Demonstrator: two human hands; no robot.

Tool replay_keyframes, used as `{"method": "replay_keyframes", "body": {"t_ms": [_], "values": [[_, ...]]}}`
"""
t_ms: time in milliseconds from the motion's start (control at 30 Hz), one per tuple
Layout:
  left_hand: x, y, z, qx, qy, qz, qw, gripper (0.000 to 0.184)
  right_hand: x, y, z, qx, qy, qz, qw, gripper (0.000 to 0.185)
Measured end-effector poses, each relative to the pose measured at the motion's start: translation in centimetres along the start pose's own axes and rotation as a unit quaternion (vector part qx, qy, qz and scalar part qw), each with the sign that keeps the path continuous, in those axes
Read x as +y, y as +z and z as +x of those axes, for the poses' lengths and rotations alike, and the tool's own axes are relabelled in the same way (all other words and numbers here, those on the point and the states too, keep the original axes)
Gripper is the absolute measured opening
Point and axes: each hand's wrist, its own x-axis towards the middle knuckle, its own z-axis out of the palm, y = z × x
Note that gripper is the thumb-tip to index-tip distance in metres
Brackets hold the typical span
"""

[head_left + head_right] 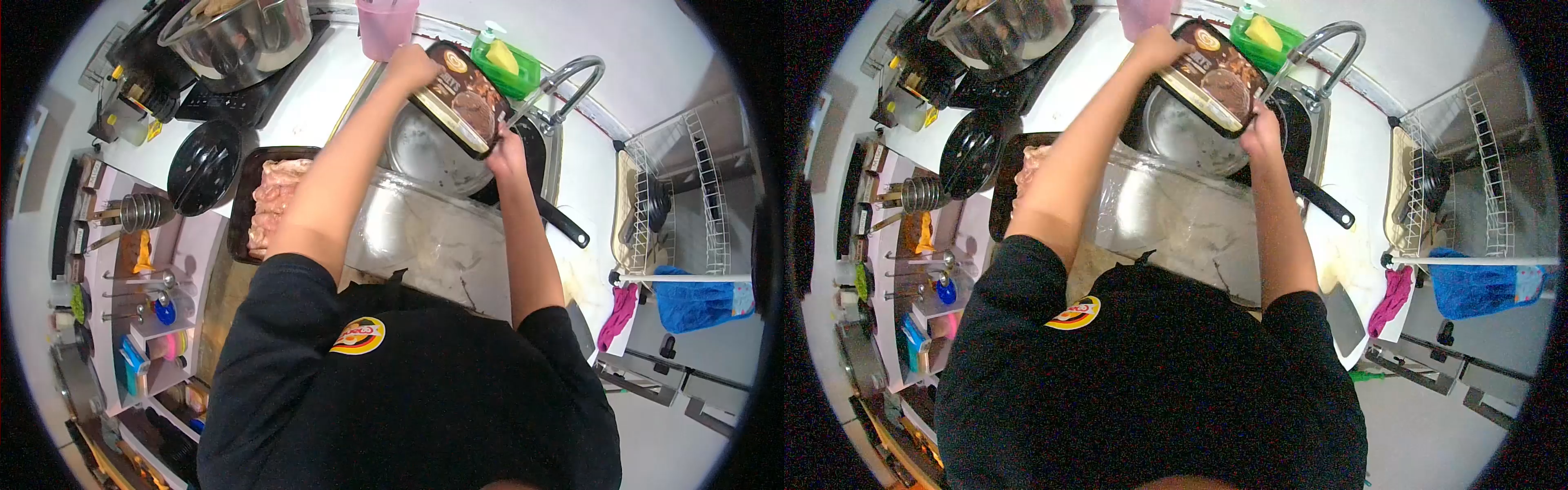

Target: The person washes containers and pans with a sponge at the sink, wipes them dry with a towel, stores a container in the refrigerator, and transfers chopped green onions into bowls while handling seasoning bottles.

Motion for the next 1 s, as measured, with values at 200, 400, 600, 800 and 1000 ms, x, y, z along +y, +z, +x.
{"method": "replay_keyframes", "body": {"t_ms": [200,400,600,800,1000], "values": [[0.7,-3.3,2.3,-0.035,0.102,-0.200,0.974,0.038,-2.9,1.8,0.0,0.087,-0.025,-0.443,0.892,0.029],[7.4,-2.9,-2.8,-0.086,0.275,-0.084,0.954,0.035,-8.6,-1.3,1.9,0.164,-0.336,-0.663,0.649,0.025],[11.0,5.7,-2.4,-0.196,0.214,-0.131,0.948,0.032,-12.2,-4.7,3.3,0.022,-0.269,-0.762,0.588,0.026],[10.5,5.5,-1.5,-0.210,0.255,-0.117,0.937,0.032,-12.2,-5.7,3.8,-0.052,-0.198,-0.886,0.416,0.026],[7.6,-1.3,-0.1,-0.076,0.175,-0.120,0.974,0.042,-8.9,-5.7,3.5,-0.026,-0.081,-0.984,0.159,0.055]]}}
